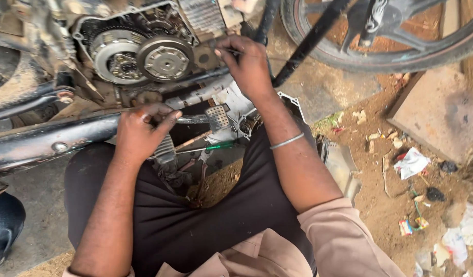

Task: Replacing or repairing internal engine and clutch components on a motorcycle.

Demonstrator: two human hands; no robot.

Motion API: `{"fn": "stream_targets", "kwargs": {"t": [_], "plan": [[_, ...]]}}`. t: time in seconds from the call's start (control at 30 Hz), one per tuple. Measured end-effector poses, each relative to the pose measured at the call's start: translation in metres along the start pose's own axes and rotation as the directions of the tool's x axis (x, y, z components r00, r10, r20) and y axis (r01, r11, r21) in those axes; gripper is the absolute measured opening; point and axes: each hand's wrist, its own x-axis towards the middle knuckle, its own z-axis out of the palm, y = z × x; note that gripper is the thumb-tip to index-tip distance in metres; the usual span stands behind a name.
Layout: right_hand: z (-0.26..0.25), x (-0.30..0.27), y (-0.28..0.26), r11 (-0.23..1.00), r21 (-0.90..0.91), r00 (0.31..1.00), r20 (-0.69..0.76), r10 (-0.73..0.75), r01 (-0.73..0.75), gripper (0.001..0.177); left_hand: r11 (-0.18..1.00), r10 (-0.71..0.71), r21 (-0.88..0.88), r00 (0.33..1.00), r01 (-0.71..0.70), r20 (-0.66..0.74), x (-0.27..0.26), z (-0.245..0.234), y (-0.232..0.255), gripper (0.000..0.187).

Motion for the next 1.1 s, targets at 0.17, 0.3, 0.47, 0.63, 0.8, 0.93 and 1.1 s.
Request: {"fn": "stream_targets", "kwargs": {"t": [0.17,0.3,0.47,0.63,0.8,0.93,1.1], "plan": [[-0.001,0.007,0.008,0.988,0.150,0.998,-0.053,-0.041,0.048,0.012,0.977,0.079,0.184,0.984,-0.109,0.162,0.004,0.028,0.027,0.023],[0.017,0.011,0.026,0.975,0.192,0.993,-0.043,-0.108,0.114,0.012,0.961,0.088,0.243,0.979,-0.132,0.184,0.005,0.033,0.026,0.021],[0.025,0.019,0.029,0.984,0.029,0.981,-0.090,-0.173,0.177,0.016,0.963,0.057,0.248,0.977,-0.108,0.203,0.006,0.034,0.031,0.022],[0.024,0.025,0.022,0.978,0.025,0.972,-0.117,-0.204,0.208,0.014,0.959,0.048,0.265,0.977,-0.103,0.207,0.008,0.033,0.034,0.023],[0.017,0.026,0.018,0.970,-0.005,0.966,-0.088,-0.243,0.244,0.013,0.956,0.050,0.271,0.974,-0.110,0.219,0.007,0.033,0.031,0.022],[0.025,0.028,0.023,0.959,0.003,0.956,-0.087,-0.282,0.283,0.013,0.958,0.019,0.274,0.973,-0.083,0.229,0.009,0.032,0.033,0.022],[0.025,0.028,0.019,0.962,-0.035,0.958,-0.089,-0.274,0.272,0.012,0.957,0.039,0.272,0.971,-0.104,0.234,0.008,0.032,0.032,0.022]]}}
